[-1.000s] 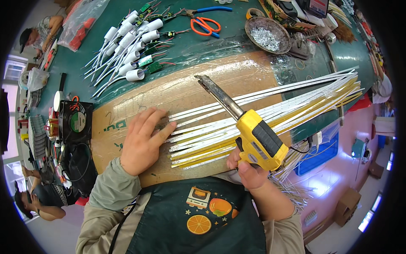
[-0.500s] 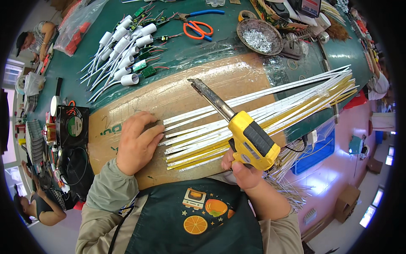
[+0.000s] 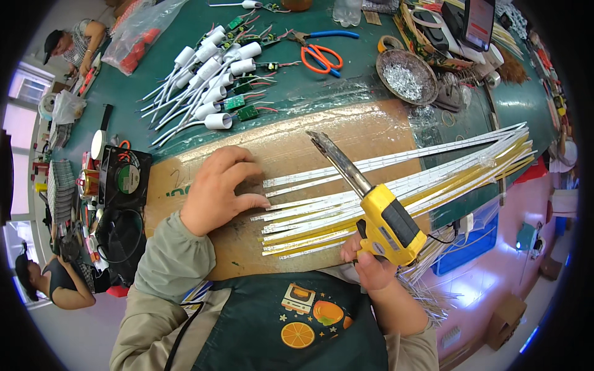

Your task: The person solders electrical wires and sockets onto LED light strips and PCB boards using a soldering iron.

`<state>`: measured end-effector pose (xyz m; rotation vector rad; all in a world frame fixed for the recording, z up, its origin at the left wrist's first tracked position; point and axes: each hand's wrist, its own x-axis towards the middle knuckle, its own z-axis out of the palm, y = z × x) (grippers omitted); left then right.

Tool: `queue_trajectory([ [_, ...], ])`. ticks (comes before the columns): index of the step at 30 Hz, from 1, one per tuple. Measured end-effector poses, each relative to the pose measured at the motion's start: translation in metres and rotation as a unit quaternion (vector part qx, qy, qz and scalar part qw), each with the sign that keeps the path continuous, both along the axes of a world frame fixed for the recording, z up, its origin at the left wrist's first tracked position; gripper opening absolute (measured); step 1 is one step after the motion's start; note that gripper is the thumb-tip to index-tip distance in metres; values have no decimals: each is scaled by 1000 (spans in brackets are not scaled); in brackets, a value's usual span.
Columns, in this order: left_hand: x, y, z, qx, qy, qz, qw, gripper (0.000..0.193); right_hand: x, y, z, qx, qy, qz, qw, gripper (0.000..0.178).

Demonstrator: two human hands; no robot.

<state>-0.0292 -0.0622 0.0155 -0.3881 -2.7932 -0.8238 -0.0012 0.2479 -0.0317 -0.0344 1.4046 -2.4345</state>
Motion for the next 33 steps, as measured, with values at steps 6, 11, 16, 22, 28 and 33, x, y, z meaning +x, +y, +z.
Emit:
queue_trajectory([
  [6, -35, -34, 2, -82, 155, 101, 979, 36, 0, 1, 1, 1, 5, 6, 1000, 39],
  [11, -66, -24, -7, -71, 179, 97, 976, 33, -1, 0, 1, 6, 11, 13, 1000, 38],
  [16, -89, -6, -20, -125, 134, 88, 979, 30, -2, -3, 3, 10, 11, 5, 1000, 38],
  [22, -87, -4, -17, -147, 62, 90, 983, 18, -1, 1, -2, 0, -2, 13, 1000, 38],
  [28, -81, -8, -22, -153, 90, 57, 982, 15, -2, 1, 0, 0, -9, 11, 1000, 41],
  [33, -84, -7, -22, -192, 106, 21, 975, 14, -2, 0, 1, -3, -6, 8, 1000, 41],
])
